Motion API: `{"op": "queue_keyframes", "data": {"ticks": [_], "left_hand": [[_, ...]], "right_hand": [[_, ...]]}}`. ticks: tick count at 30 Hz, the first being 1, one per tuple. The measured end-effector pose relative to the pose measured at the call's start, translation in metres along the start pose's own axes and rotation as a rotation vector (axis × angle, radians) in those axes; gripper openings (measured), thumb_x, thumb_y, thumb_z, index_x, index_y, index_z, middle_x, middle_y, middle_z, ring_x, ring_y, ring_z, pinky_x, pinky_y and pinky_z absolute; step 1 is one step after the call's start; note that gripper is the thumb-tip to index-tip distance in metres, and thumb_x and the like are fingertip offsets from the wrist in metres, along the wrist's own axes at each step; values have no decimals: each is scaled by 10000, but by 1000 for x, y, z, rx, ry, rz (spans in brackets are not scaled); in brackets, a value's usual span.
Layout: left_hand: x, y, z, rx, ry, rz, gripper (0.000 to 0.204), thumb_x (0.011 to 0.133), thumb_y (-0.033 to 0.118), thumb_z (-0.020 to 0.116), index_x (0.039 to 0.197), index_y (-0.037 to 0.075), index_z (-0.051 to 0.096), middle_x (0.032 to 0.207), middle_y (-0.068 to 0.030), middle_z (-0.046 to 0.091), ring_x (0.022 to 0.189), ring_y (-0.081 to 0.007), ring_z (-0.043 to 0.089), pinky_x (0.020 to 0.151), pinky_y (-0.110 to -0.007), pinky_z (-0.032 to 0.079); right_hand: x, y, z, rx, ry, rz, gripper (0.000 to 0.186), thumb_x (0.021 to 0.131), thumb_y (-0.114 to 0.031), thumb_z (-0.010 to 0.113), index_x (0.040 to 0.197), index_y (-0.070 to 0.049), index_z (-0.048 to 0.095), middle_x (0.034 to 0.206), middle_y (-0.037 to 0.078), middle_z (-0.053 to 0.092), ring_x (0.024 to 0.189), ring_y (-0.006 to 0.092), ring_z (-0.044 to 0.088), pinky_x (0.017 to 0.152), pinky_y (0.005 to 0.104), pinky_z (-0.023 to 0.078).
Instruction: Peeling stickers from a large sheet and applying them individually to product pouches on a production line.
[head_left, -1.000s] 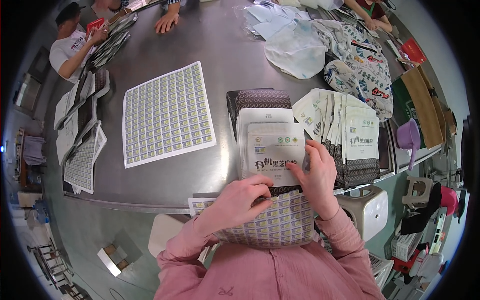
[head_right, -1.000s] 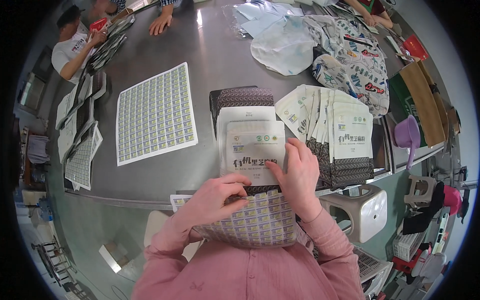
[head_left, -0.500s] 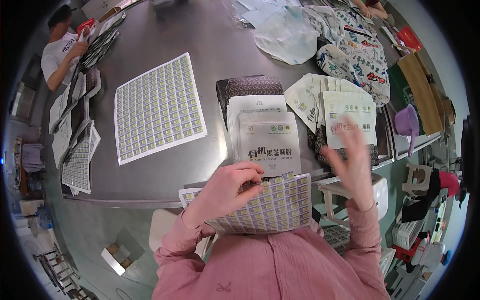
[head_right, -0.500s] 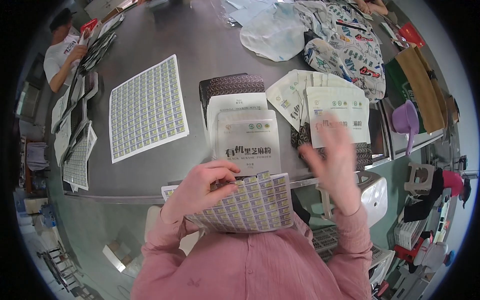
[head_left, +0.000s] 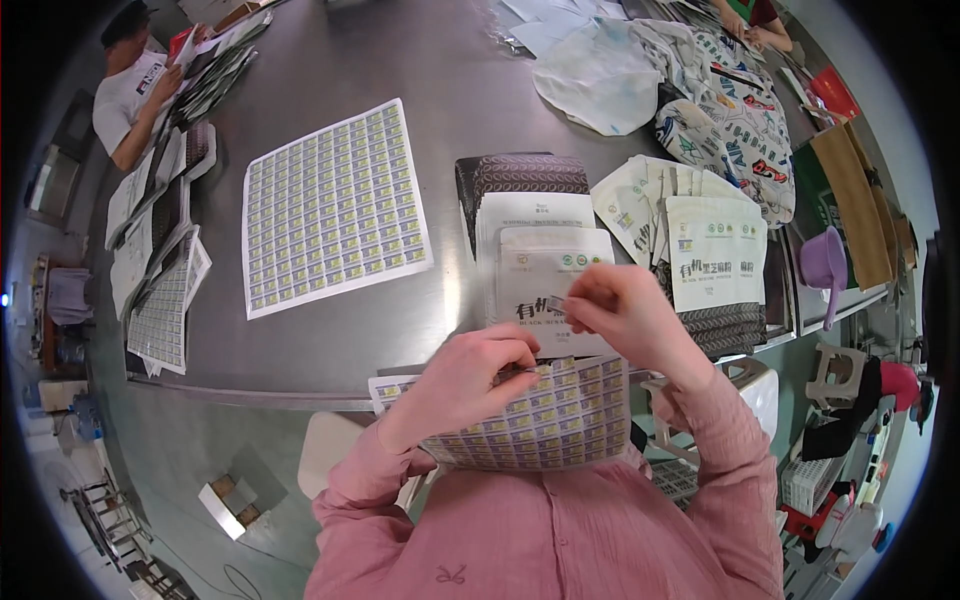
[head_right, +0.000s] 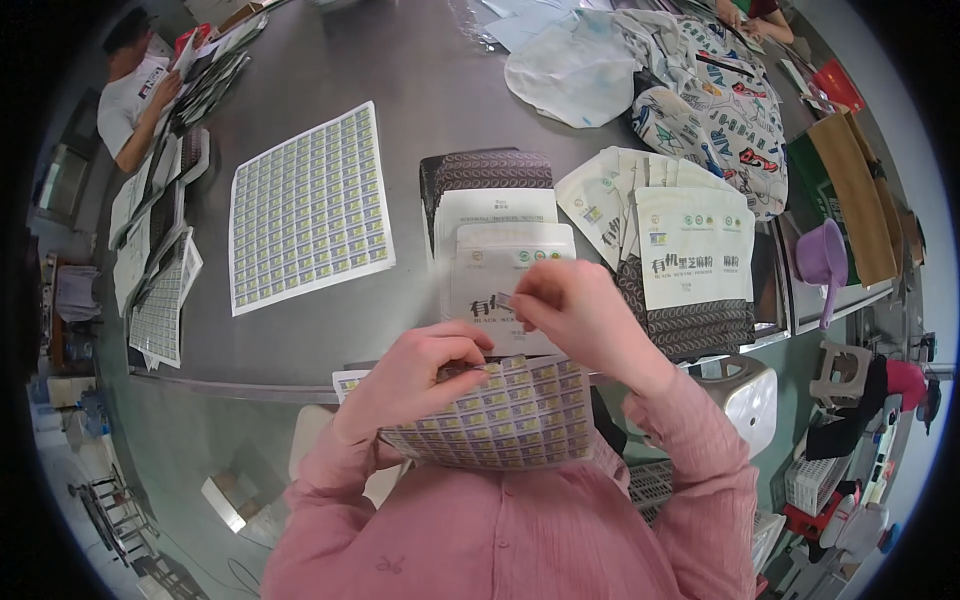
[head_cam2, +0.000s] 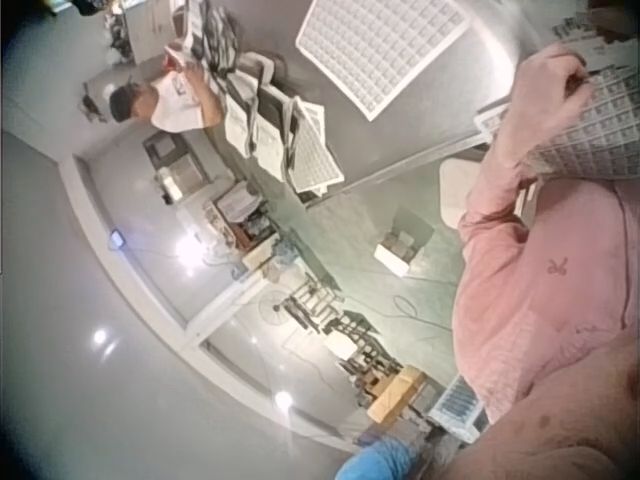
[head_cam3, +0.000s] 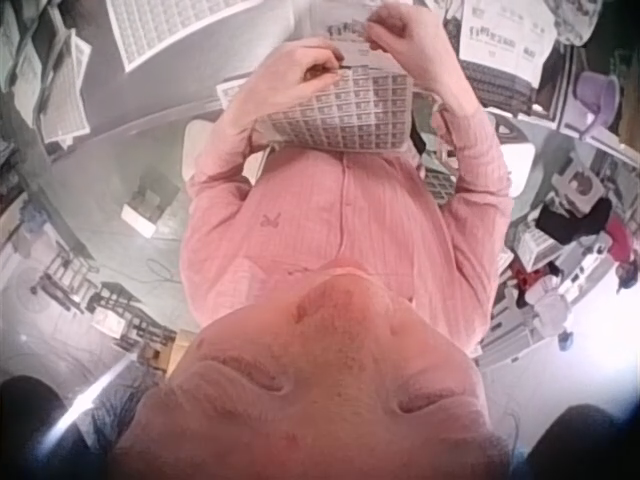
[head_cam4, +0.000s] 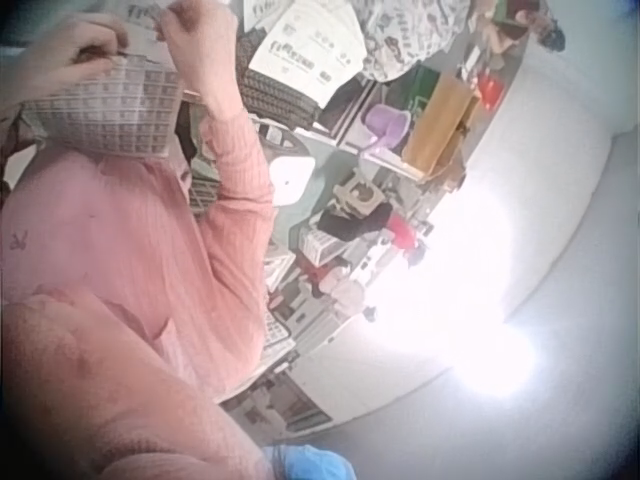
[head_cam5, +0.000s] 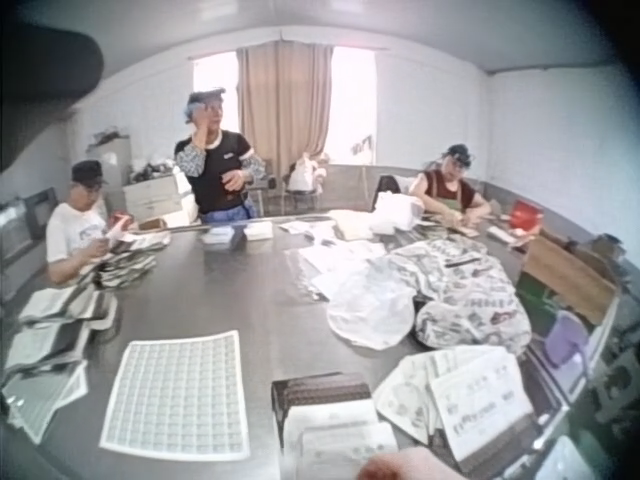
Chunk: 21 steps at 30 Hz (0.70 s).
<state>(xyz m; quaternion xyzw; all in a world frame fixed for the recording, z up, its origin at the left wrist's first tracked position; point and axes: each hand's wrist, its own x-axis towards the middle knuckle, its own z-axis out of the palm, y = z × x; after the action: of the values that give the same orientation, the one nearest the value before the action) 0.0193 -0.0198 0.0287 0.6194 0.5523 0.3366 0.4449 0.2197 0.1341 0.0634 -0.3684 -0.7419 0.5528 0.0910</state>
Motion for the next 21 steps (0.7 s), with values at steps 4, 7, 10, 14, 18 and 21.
{"op": "queue_keyframes", "data": {"ticks": [4,7,10,14,18,21], "left_hand": [[2,-2,0,14,-11,9,166,938,108,745,985,-47,712,1196,-138,720,978,-293,721,840,-381,583],[0,-2,1,9,0,23,168,934,104,738,986,-54,710,1204,-135,713,968,-296,720,844,-380,585],[-1,-2,0,-9,-1,13,173,934,106,732,984,-58,708,1200,-131,709,965,-295,719,848,-381,587],[0,-6,0,2,-5,21,175,934,109,732,979,-59,707,1203,-129,706,964,-292,720,849,-379,588],[2,-6,0,3,-11,28,174,932,108,734,972,-59,706,1198,-127,701,964,-289,719,847,-377,585],[2,-6,1,2,-10,27,174,931,110,735,968,-58,707,1189,-125,699,963,-286,718,844,-376,583]], "right_hand": [[45,10,12,-75,-86,56,180,948,-118,735,947,63,738,764,110,775,651,154,723,656,313,562],[54,2,13,-66,-103,98,187,942,-119,736,937,68,744,778,123,781,652,146,735,617,303,575],[58,-1,13,-77,-122,127,185,941,-112,732,937,73,746,778,121,779,657,145,745,594,295,583],[62,-4,12,-81,-148,139,192,933,-107,738,957,83,749,785,118,777,660,146,751,591,295,594],[69,1,7,-75,-194,173,183,965,-123,763,982,59,753,827,80,768,685,111,738,609,253,594],[72,1,4,-50,-223,188,187,961,-118,765,987,66,751,834,81,767,699,112,742,624,253,608]]}}
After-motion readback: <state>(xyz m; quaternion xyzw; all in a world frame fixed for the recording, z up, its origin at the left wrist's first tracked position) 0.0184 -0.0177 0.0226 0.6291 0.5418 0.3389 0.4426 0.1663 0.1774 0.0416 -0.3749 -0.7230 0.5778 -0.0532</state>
